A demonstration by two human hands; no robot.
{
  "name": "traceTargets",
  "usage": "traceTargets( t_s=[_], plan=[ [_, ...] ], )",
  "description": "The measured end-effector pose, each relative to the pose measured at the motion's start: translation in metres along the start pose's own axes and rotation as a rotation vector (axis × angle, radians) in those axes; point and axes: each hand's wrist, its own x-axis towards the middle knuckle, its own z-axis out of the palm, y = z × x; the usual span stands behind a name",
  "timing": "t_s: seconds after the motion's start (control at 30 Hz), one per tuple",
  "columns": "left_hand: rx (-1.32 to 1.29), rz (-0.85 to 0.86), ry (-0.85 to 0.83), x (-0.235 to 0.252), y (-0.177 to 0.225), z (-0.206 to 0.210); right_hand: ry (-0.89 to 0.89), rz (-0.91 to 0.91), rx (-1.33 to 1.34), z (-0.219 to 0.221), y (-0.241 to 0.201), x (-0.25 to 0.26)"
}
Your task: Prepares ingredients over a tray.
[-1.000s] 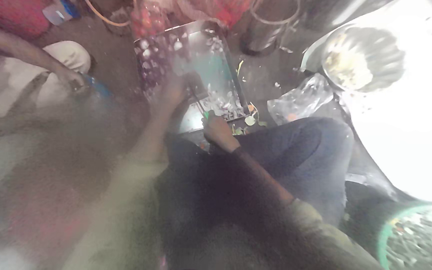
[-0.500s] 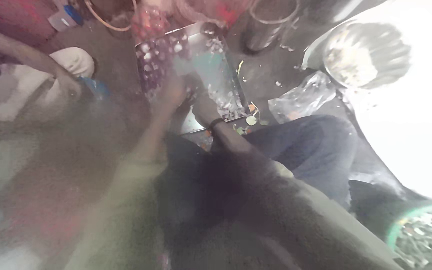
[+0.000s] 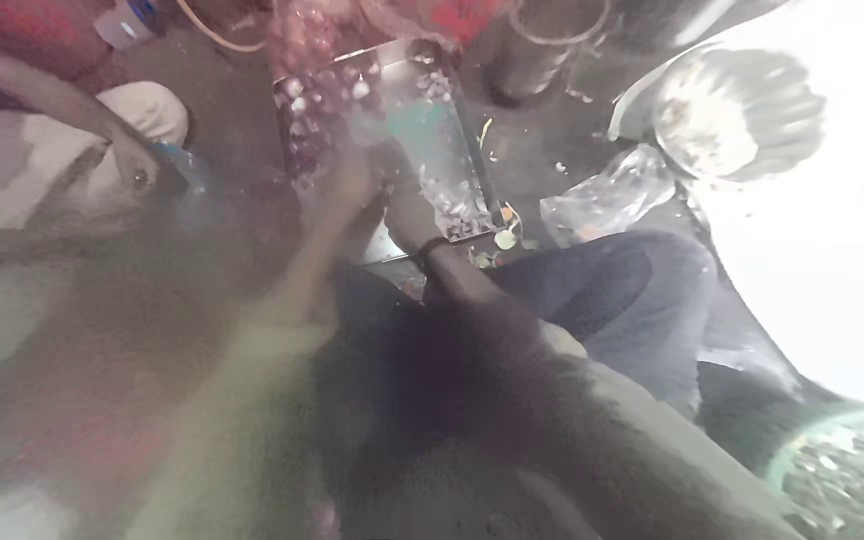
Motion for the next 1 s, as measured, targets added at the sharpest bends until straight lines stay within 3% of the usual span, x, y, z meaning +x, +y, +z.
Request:
traceTargets(
  t_s=[0.2, 0.33, 0.47, 0.57, 0.67, 0.8, 0.9, 1.0],
  plan=[
    [-0.007, -0.021, -0.003, -0.01, 0.009, -0.01, 0.023, -0.021, 0.021, -0.007, -0.001, 0.012],
    [0.066, 0.023, 0.022, 0.0, -0.008, 0.01, -0.056, -0.007, -0.007, -0.021, 0.001, -0.034],
    [0.019, 0.041, -0.022, -0.004, 0.003, -0.003, -0.034, 0.036, 0.032, -0.014, 0.013, -0.055],
    [0.03, 0.021, -0.013, 0.0, -0.002, 0.003, 0.007, 0.007, 0.042, -0.001, 0.015, -0.042],
    [0.056, 0.015, 0.005, 0.004, -0.007, 0.006, -0.061, -0.039, -0.02, -0.003, 0.003, -0.002],
    [-0.003, -0.017, 0.015, -0.001, 0.001, -0.005, 0.02, -0.094, 0.037, -0.003, 0.002, 0.024],
    [-0.042, -0.048, 0.082, 0.0, -0.002, 0.004, 0.125, -0.094, 0.142, 0.011, 0.022, 0.005],
    [-0.058, -0.028, 0.108, -0.007, -0.003, 0.009, 0.003, 0.012, 0.23, 0.001, 0.026, -0.042]
  ],
)
